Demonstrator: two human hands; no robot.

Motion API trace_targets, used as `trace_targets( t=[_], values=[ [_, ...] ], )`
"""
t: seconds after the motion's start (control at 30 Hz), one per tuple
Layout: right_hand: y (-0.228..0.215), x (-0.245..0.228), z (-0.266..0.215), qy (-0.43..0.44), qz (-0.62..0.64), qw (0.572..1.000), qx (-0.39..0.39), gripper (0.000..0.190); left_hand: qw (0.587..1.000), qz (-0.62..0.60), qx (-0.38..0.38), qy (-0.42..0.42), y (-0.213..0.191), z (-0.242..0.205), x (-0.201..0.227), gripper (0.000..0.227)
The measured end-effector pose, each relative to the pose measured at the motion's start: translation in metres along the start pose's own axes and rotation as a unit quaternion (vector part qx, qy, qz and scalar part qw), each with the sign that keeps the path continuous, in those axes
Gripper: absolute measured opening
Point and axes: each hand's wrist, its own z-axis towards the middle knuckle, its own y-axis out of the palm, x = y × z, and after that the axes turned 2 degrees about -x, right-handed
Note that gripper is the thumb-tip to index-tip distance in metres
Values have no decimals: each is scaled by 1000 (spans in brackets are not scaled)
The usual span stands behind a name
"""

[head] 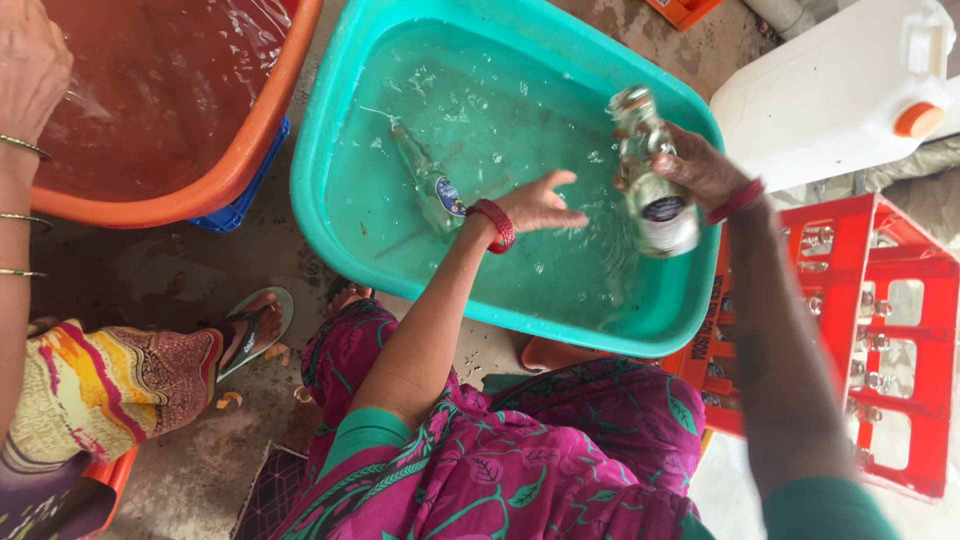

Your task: The person washes glass bottles by hand in a teal basin filled with water. They repeatedly submerge, shake, and rinse each bottle, then place them into a red crate nearby.

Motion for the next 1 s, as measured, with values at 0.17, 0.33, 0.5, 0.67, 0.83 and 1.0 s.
trace_targets(
  t=[0.17, 0.33, 0.5, 0.67, 0.83, 1.0],
  values=[
    [79, 8, 22, -223, 354, 907, 47, 80, 910, -332, -201, 147, 10, -18, 25, 113],
    [68, 36, 58, -90, 305, 931, 178, 77, 906, -408, -90, 70, 24, -21, 34, 108],
    [47, 92, 81, -5, -20, 957, 290, 71, 972, -149, 180, 3, 62, 6, 13, 112],
    [28, 116, 72, 123, -114, 954, 247, 70, 988, -135, 71, -37, 78, 28, -28, 101],
    [9, 93, 41, 262, -186, 940, 111, 79, 973, 55, 225, -6, 21, 36, -40, 48],
    [3, 81, 22, 298, -250, 920, 37, 90, 950, 23, 309, -32, -7, 17, -17, 40]
  ],
)
